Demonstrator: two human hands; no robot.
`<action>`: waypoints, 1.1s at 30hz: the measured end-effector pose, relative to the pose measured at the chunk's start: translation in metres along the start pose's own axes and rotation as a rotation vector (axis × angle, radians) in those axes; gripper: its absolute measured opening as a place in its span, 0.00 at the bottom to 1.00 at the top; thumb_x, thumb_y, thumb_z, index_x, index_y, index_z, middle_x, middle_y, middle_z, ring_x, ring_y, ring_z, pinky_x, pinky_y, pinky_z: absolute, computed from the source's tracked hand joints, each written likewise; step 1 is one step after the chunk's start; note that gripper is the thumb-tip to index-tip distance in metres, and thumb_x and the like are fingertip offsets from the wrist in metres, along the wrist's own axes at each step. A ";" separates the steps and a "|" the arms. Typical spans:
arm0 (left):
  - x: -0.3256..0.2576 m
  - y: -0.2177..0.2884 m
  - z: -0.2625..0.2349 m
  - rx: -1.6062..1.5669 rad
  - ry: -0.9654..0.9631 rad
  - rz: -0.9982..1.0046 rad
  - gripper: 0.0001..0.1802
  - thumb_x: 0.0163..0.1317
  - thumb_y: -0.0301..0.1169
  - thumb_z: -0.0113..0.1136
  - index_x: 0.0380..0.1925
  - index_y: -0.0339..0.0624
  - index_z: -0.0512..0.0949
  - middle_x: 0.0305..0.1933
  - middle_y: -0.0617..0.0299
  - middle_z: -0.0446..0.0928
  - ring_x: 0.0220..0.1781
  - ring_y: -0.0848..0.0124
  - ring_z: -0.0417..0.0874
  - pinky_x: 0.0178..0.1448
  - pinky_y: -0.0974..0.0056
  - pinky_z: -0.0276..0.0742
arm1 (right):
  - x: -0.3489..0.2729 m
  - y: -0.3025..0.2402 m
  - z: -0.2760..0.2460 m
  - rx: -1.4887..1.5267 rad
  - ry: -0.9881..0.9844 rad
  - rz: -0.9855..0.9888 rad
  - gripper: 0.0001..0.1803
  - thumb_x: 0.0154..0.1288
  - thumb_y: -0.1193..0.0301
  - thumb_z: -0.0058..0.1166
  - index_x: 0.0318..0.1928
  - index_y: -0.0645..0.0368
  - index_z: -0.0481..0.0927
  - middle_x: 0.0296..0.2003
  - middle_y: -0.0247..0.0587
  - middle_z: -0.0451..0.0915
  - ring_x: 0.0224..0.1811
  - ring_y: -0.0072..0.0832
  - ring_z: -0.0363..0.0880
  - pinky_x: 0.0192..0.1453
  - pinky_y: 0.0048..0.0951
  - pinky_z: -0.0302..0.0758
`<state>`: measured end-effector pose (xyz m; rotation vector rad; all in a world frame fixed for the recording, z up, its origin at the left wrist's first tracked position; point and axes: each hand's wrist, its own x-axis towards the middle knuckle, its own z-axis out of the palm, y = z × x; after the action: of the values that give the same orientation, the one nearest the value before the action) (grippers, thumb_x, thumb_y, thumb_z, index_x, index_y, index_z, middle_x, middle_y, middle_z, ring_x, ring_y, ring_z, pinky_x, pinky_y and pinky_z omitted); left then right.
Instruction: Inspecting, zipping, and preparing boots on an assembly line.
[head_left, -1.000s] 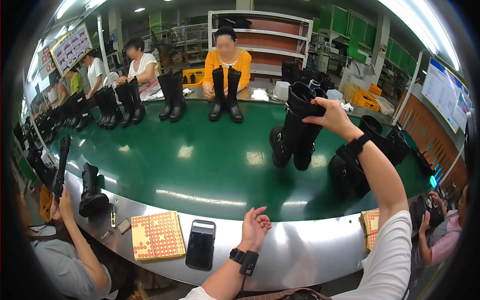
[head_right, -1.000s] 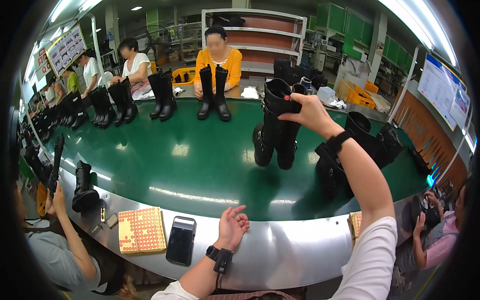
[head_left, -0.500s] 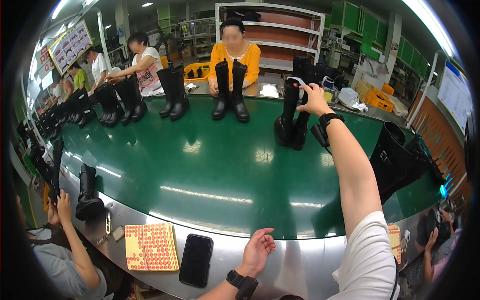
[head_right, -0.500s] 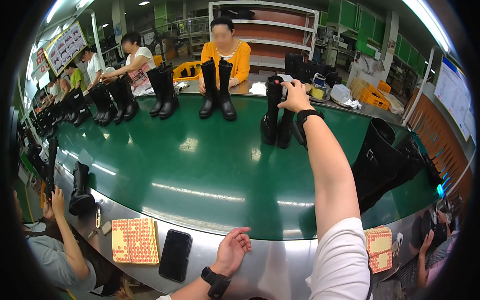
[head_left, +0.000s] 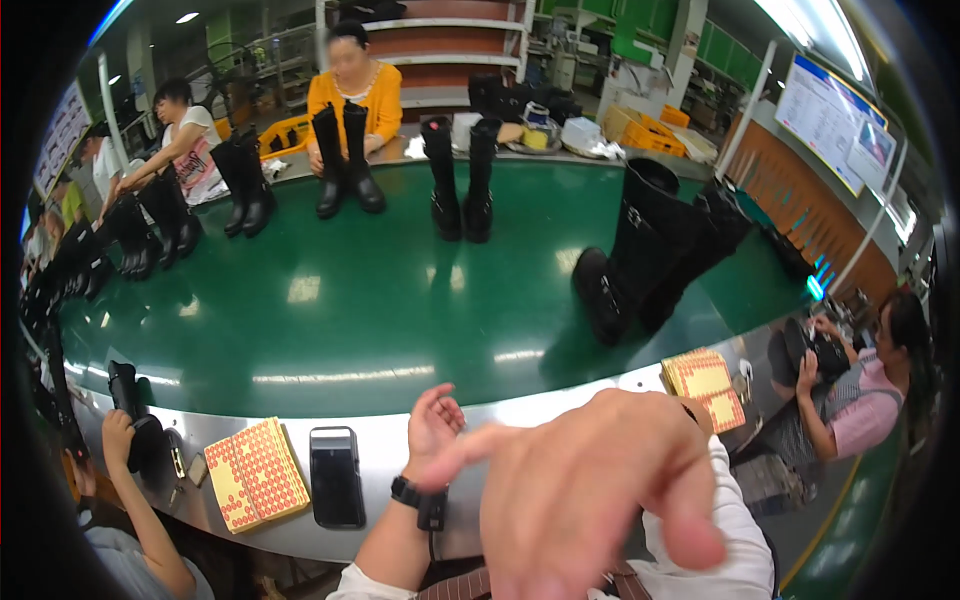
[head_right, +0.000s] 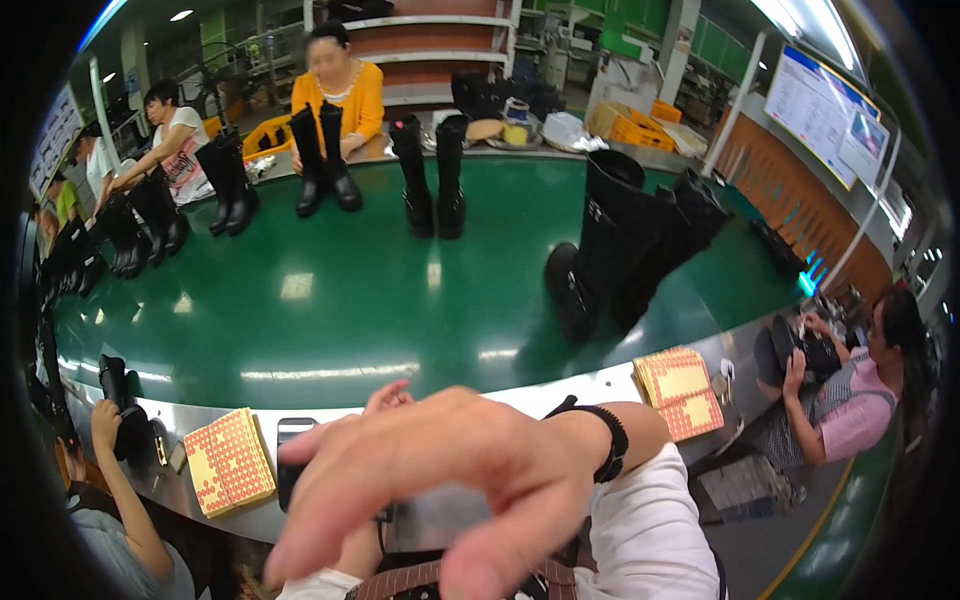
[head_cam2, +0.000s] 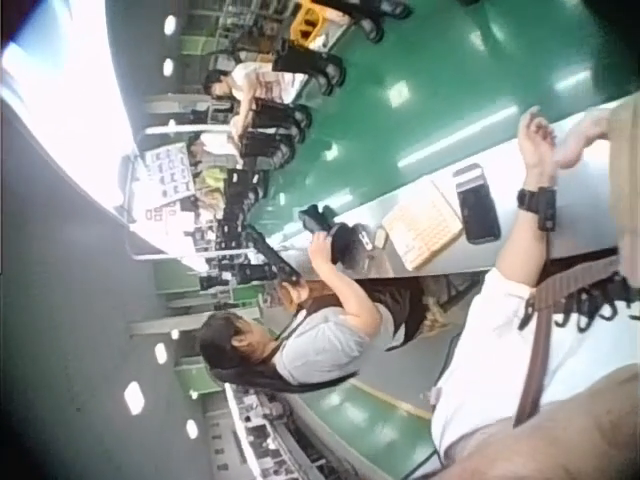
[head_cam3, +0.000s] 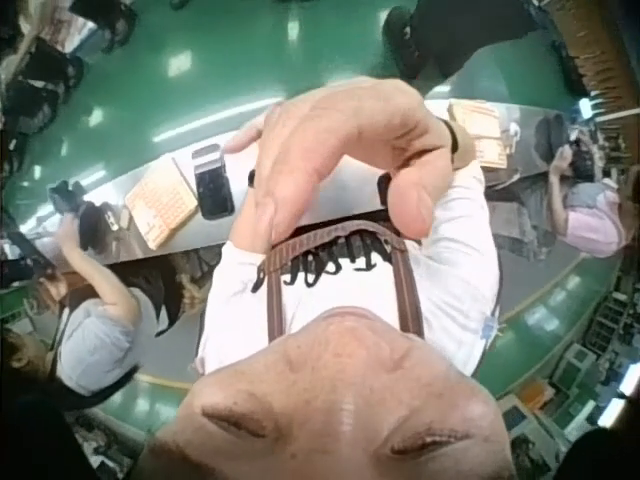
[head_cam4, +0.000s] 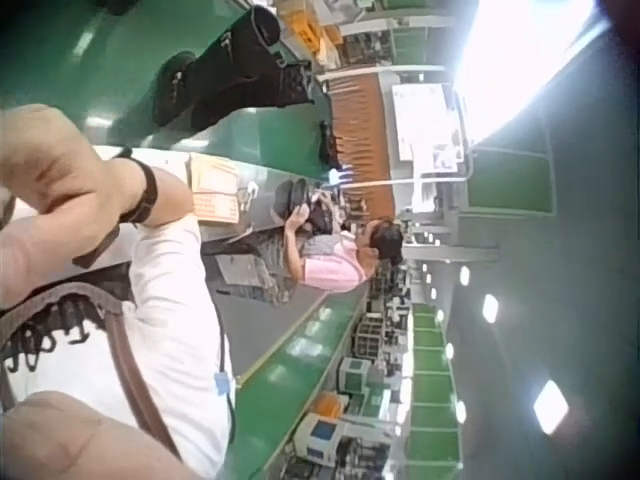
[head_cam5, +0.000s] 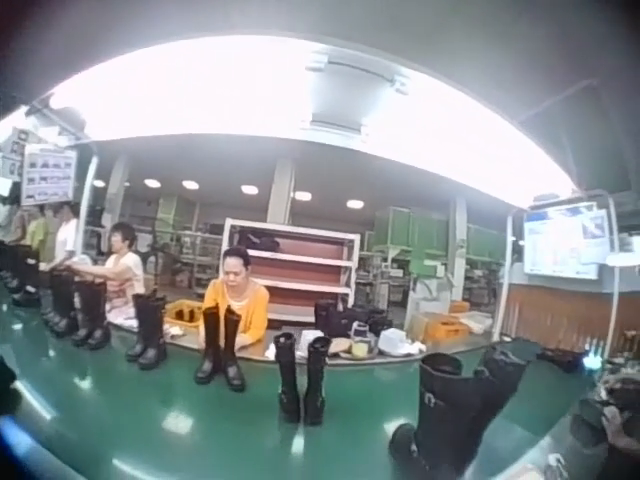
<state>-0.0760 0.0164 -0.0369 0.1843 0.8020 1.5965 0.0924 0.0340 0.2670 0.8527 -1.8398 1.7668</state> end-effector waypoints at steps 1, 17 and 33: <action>-0.004 -0.005 0.012 -0.031 -0.006 0.095 0.20 0.67 0.41 0.50 0.48 0.36 0.74 0.29 0.62 0.73 0.32 0.70 0.73 0.39 0.65 0.71 | 0.013 -0.009 0.003 0.107 -0.169 0.036 0.39 0.65 0.39 0.46 0.48 0.69 0.81 0.46 0.54 0.81 0.46 0.44 0.79 0.71 0.44 0.52; -0.009 -0.001 -0.001 -0.080 0.004 0.100 0.20 0.65 0.40 0.50 0.47 0.35 0.73 0.30 0.60 0.73 0.31 0.69 0.74 0.37 0.65 0.73 | 0.005 -0.029 0.083 0.431 -0.131 0.022 0.42 0.65 0.34 0.42 0.46 0.64 0.84 0.40 0.42 0.77 0.37 0.31 0.72 0.50 0.28 0.61; -0.003 0.002 -0.005 -0.093 0.013 0.086 0.18 0.65 0.40 0.50 0.46 0.36 0.73 0.29 0.60 0.73 0.32 0.69 0.74 0.38 0.64 0.74 | -0.073 0.032 0.059 0.212 0.105 0.352 0.41 0.73 0.39 0.24 0.40 0.63 0.83 0.39 0.43 0.79 0.44 0.34 0.70 0.61 0.44 0.61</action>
<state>-0.0793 0.0121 -0.0388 0.1434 0.7369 1.7139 0.1274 -0.0158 0.1887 0.5173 -1.8422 2.2083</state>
